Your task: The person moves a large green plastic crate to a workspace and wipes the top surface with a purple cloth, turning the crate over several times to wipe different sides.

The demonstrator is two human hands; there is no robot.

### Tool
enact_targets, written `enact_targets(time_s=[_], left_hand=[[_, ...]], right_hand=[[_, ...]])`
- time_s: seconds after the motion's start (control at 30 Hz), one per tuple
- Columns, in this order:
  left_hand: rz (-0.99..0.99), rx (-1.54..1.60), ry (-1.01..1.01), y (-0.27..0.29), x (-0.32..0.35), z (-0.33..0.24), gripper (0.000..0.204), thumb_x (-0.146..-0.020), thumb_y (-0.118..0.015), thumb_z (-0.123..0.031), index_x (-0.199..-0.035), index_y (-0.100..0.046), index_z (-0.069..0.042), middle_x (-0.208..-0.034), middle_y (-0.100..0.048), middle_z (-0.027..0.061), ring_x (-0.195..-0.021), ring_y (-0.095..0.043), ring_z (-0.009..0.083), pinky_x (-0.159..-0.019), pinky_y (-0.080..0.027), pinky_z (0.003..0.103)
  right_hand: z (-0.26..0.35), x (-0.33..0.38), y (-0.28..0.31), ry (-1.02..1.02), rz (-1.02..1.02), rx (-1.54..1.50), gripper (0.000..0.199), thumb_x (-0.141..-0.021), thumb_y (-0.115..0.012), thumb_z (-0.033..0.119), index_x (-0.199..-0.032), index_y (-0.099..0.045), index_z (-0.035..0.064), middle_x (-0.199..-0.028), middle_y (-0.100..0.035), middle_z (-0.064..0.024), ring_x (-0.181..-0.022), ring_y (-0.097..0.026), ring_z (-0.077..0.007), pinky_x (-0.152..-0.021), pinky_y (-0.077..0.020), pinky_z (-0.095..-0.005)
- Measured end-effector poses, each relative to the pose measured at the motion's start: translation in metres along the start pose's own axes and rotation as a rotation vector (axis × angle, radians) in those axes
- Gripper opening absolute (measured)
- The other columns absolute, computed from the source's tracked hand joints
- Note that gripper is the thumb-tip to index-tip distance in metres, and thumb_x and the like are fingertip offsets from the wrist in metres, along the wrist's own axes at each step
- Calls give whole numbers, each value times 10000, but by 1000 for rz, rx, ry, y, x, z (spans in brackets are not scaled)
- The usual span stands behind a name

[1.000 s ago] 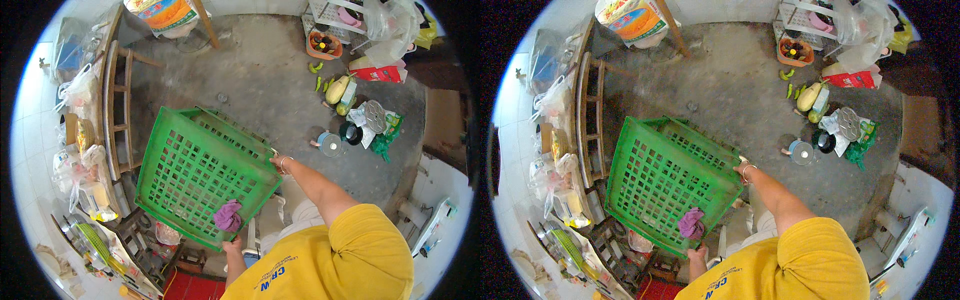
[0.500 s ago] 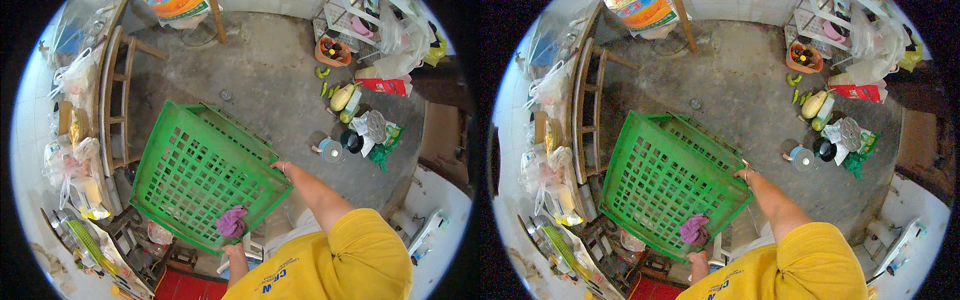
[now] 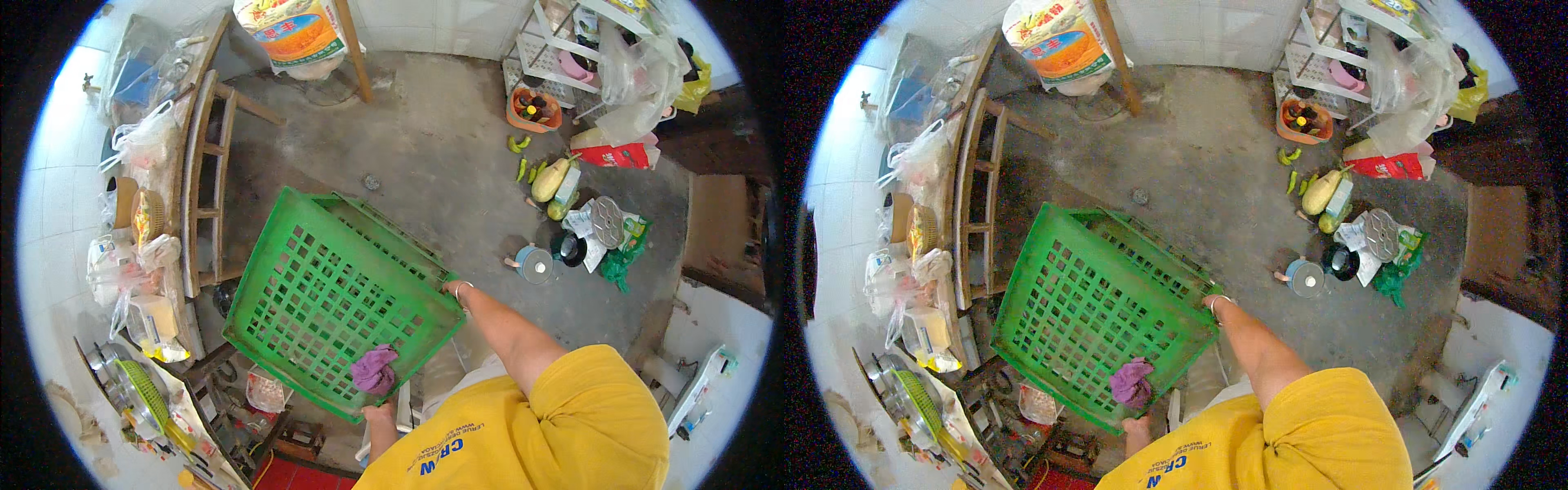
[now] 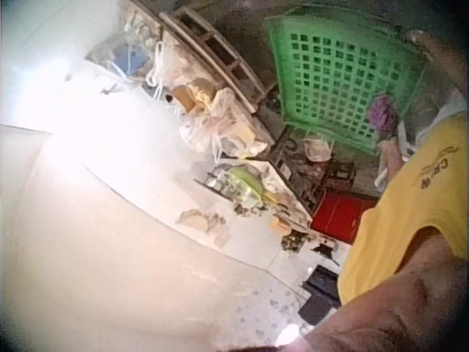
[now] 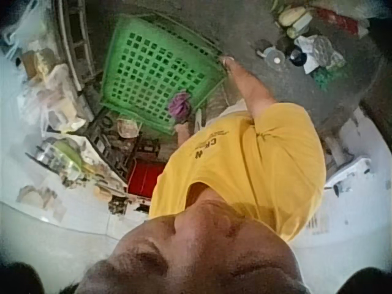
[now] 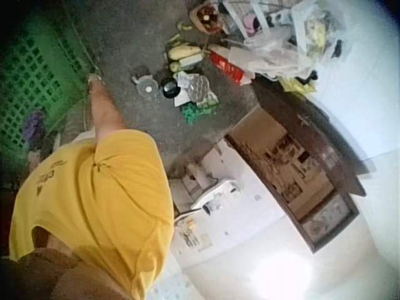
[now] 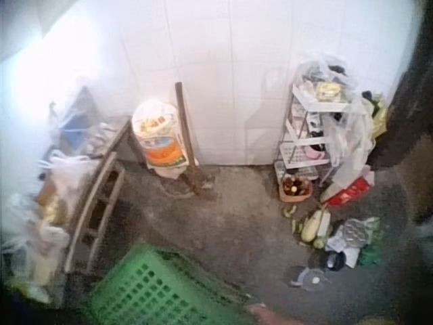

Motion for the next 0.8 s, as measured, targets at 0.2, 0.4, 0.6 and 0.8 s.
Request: enact_targets(time_s=[0.2,0.4,0.6,0.8], left_hand=[[13,31,-32,-7,5,4,550,-924,-161,-461,-1271,-394,-103,-1271,-443,78,-1141,-446,284,-956,-388,451],[-68,229,-112,16,37,-5,565,-926,-145,-482,-1256,-406,-105,-1246,-467,73,-1114,-470,283,-938,-404,449],[6,228,-105,38,17,6,538,-921,-219,-500,-1247,-401,-113,-1202,-495,67,-1065,-497,273,-892,-425,455],[257,79,14,64,17,-7,608,-839,-394,-597,-1201,-428,-109,-1134,-508,100,-985,-519,287,-806,-461,445]], right_hand=[[-9,-64,41,68,39,30,551,-796,-531,419,-1210,-475,60,-1188,-511,-151,-1034,-506,-317,-805,-422,-497],[7,88,36,160,-105,-43,571,-838,-451,474,-1273,-399,107,-1116,-540,-168,-916,-564,-291,-776,-447,-453],[-16,49,104,234,-258,-128,340,-860,-454,392,-1037,-510,108,-900,-605,-89,-683,-561,-211,-529,-431,-379],[-19,39,114,762,-209,104,267,-879,-421,334,-978,-528,111,-861,-600,-83,-705,-566,-209,-494,-449,-373]])
Point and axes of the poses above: each hand's wrist, its own x-axis away from the middle knuckle, its own y-axis out of the back of the hand, z = x × y, the point moved 7 cm from there along -x, towards the middle knuckle
